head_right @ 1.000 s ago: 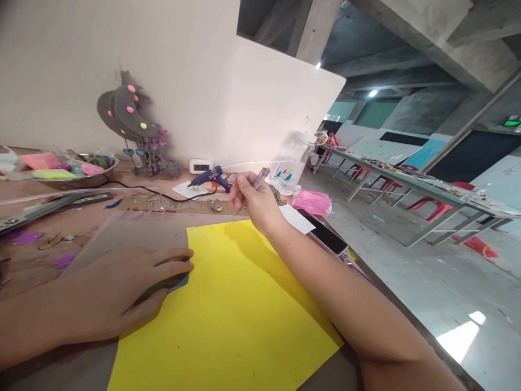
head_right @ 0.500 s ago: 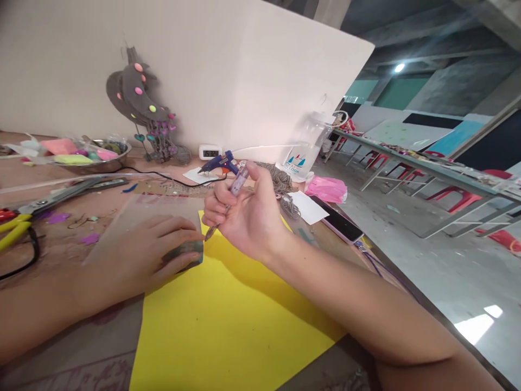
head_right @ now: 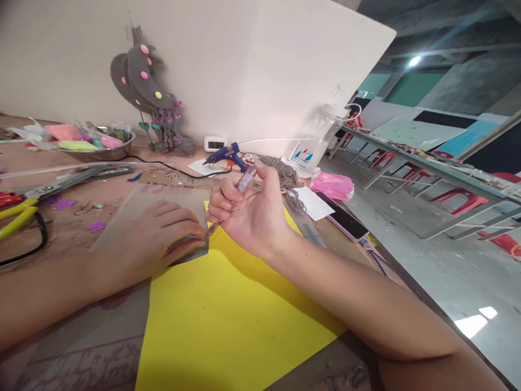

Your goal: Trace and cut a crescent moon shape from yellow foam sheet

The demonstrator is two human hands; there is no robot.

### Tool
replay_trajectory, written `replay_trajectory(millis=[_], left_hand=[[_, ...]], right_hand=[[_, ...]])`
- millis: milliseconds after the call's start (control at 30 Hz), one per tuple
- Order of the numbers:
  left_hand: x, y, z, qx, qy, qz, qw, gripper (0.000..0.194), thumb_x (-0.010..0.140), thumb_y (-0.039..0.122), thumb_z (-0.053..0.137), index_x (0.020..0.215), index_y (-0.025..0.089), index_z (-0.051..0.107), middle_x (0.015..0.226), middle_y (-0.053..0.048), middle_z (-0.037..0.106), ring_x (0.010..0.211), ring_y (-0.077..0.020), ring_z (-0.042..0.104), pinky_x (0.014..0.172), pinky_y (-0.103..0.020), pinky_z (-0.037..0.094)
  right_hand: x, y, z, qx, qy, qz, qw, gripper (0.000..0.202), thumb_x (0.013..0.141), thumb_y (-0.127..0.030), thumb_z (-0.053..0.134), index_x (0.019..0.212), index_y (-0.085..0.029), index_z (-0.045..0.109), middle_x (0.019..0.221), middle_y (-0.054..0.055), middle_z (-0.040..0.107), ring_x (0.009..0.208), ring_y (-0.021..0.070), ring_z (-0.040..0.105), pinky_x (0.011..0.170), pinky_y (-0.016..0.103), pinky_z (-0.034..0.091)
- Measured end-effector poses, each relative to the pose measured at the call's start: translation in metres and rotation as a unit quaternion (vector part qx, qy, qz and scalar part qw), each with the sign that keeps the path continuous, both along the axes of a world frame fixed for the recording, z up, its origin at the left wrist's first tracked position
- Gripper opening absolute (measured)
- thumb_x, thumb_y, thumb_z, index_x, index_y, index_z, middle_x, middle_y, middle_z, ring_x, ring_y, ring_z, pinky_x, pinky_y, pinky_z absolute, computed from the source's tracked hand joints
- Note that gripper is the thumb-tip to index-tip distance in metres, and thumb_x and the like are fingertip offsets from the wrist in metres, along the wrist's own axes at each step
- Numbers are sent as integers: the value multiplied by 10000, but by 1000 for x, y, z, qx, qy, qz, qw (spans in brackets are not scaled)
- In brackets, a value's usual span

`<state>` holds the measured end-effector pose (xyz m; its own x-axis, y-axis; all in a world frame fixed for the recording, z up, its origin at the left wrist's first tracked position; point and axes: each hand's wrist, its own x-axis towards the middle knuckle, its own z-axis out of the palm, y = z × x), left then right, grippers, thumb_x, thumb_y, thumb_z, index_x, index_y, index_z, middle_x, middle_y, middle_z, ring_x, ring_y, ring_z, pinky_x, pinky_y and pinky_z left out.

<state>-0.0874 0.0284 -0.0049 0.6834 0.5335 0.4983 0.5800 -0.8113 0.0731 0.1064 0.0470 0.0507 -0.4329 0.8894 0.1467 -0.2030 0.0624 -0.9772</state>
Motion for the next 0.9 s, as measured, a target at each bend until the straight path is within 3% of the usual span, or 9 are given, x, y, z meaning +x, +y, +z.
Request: replay_trajectory(millis=[900], left_hand=[[1, 1, 1, 14, 6, -15, 1000, 161, 972, 254, 506, 887, 205, 633, 876, 3, 670, 831, -173, 572, 790, -338, 395]], right_hand=[[-4, -2, -1, -25, -3, 2, 1000, 613, 783, -806, 331, 567, -238, 247, 558, -19, 281, 521, 142, 331, 546, 314, 396]])
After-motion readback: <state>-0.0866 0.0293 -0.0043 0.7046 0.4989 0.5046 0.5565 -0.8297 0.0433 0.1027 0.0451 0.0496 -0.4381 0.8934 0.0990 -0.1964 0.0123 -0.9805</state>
